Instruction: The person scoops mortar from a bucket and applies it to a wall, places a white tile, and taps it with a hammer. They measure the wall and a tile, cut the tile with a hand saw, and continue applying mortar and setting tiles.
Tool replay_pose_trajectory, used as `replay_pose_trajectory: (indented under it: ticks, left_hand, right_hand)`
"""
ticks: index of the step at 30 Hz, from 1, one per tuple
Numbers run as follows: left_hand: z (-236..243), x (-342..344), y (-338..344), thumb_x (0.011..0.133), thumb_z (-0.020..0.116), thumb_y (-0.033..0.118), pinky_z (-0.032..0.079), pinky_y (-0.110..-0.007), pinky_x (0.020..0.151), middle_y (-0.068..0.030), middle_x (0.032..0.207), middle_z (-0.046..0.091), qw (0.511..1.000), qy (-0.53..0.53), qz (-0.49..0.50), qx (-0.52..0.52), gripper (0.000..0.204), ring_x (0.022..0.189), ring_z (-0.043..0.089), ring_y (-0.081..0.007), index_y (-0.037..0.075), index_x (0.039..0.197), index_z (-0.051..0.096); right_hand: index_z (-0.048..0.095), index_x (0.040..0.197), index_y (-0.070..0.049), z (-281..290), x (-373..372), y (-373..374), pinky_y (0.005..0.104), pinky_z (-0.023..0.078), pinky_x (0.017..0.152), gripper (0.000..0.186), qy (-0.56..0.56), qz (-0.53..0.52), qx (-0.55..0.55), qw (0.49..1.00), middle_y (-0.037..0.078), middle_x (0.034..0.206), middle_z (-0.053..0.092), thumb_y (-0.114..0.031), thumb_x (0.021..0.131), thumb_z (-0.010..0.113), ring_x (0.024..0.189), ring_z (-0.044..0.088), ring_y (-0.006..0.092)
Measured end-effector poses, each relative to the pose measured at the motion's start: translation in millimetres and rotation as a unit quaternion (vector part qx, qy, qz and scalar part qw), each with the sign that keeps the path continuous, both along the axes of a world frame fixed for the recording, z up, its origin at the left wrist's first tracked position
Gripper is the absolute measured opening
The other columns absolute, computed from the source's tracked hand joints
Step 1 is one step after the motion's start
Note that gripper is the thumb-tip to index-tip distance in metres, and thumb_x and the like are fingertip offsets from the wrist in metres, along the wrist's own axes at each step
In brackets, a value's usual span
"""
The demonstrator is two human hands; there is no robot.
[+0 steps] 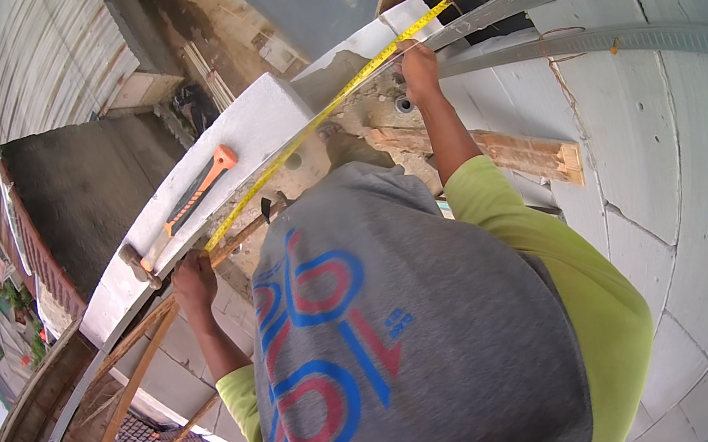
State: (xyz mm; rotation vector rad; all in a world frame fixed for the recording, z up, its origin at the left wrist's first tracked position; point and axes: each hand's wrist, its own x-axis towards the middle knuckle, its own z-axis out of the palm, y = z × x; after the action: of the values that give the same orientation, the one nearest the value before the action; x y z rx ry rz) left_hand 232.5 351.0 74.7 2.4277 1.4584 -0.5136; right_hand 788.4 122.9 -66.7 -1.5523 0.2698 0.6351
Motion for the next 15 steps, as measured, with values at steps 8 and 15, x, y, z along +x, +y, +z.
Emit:
replay_pose_trajectory:
  ticks: [8,15]
  left_hand:
    - [7,1,4,0.102,0.065,0.032,0.058,-0.06,0.088,-0.0263,0.105,0.076,1.0,-0.01,0.002,-0.01,0.027,0.101,0.073,-0.0483,0.012,0.113,0.079]
    - [4,1,-1,0.102,0.062,0.029,0.058,-0.059,0.088,-0.0263,0.109,0.075,0.999,0.017,0.013,-0.026,0.027,0.101,0.073,-0.0486,0.011,0.114,0.078]
  right_hand:
    - [0.077,0.106,-0.001,6,-2,5,0.0323,0.05,0.075,0.025,-0.014,-0.018,-0.005,1.0,0.007,0.094,0.076,-0.022,0.103,0.066,0.085,0.07,0.015]
    - [0.075,0.113,-0.008,5,6,-4,0.0355,0.052,0.087,0.022,0.01,0.027,-0.016,0.999,0.004,0.104,0.076,-0.024,0.099,0.069,0.095,0.072,0.0163]
